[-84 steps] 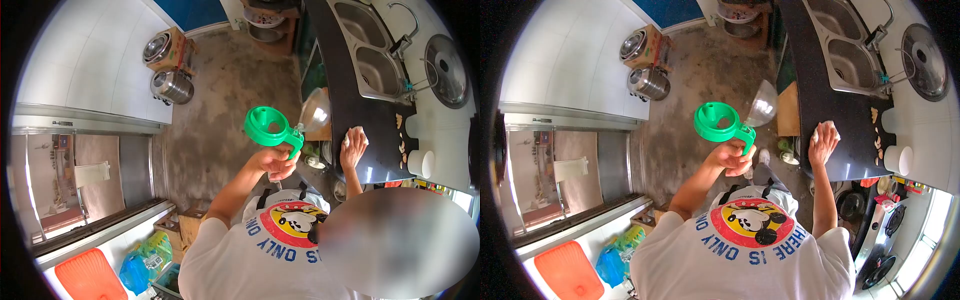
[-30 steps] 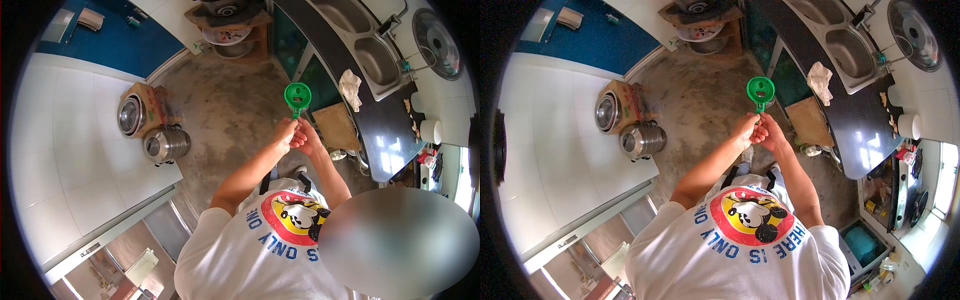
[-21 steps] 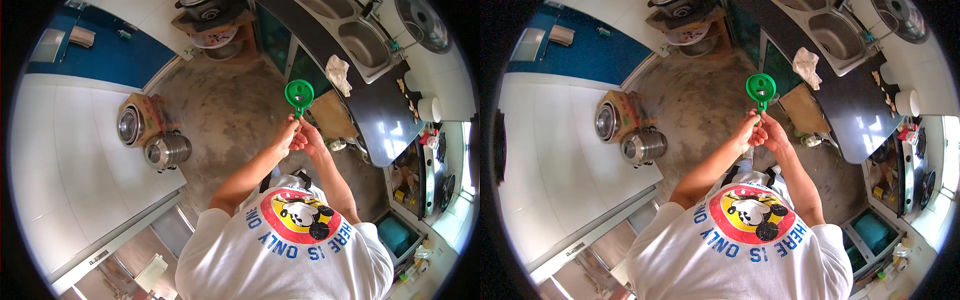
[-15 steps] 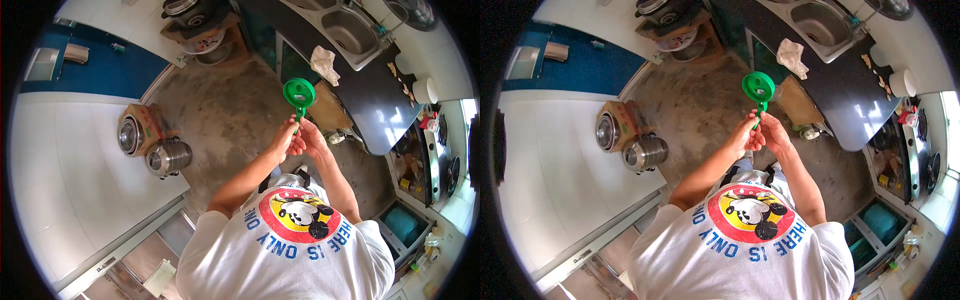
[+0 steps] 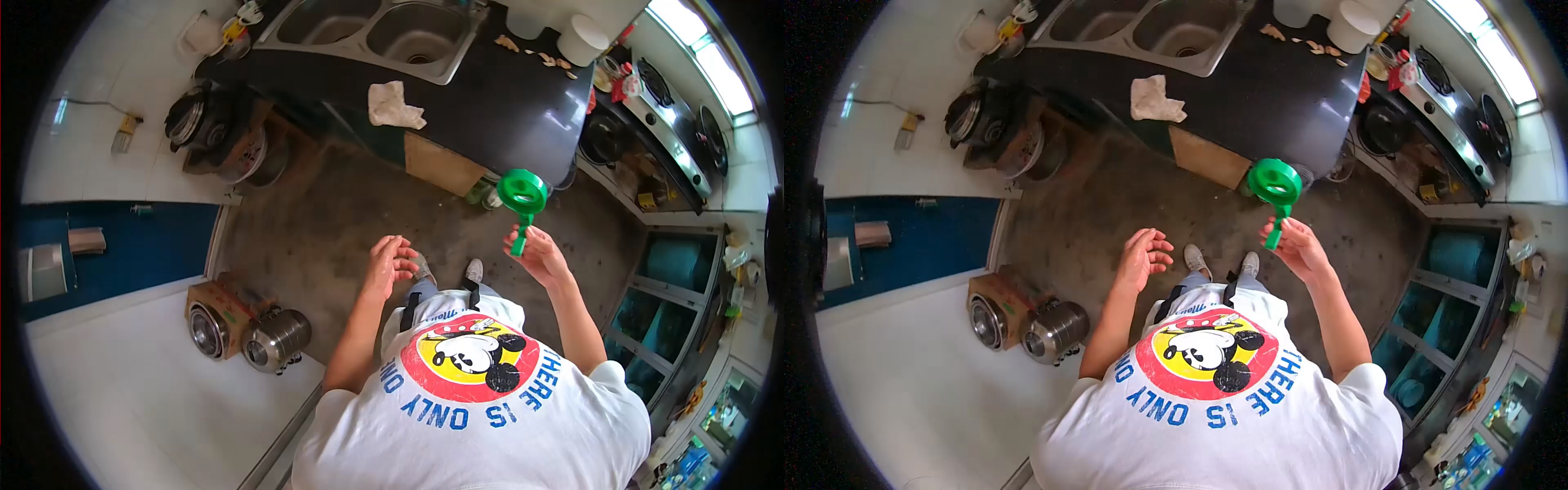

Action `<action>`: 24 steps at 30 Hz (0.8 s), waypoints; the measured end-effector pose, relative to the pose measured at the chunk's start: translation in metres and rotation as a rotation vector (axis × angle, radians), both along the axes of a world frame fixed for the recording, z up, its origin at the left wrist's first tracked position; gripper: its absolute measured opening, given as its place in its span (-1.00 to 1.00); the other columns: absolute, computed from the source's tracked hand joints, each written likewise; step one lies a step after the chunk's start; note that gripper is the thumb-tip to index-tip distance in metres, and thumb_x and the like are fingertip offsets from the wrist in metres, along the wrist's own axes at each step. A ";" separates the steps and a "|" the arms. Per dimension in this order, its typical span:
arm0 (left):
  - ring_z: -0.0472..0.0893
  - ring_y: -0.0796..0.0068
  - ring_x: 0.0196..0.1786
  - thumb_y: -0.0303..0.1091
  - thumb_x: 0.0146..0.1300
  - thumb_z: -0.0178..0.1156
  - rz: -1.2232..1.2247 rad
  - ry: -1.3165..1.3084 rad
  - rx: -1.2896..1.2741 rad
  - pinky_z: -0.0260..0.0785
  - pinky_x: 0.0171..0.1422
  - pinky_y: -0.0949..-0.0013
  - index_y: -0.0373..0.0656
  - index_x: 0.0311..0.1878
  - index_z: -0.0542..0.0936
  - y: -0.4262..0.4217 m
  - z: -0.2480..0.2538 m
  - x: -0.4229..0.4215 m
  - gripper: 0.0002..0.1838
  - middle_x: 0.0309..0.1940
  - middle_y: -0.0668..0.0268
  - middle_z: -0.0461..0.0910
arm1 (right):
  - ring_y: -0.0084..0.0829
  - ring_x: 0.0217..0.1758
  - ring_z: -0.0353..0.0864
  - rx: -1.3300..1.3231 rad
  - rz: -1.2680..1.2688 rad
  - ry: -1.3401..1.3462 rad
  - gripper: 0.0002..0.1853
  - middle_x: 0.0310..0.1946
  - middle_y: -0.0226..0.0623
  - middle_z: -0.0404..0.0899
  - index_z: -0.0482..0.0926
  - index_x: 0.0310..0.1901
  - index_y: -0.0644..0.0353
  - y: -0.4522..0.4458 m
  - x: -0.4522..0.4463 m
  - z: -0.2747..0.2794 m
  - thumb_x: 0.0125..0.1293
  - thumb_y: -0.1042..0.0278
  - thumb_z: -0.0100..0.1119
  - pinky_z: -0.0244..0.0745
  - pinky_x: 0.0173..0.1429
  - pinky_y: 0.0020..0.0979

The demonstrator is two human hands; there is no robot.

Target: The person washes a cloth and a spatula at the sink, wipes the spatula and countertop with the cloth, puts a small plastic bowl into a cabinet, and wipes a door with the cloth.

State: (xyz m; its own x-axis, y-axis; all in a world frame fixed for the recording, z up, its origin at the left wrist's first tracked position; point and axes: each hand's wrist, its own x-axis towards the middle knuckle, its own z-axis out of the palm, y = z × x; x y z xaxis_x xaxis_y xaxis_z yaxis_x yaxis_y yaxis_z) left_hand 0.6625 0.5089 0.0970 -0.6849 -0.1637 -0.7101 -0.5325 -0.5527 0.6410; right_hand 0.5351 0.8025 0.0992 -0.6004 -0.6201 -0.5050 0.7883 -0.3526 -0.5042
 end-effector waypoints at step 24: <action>0.56 0.54 -0.44 -0.22 0.26 0.00 -0.335 0.028 -0.082 0.41 -0.43 0.50 -0.14 -0.19 0.45 0.161 -0.008 -0.054 -0.79 -0.35 0.29 0.53 | -0.61 -0.22 0.53 0.594 -0.279 0.532 -0.80 -0.27 -0.39 0.56 0.46 -0.12 0.25 0.186 0.015 -0.022 0.28 0.34 0.05 0.42 -0.17 -0.59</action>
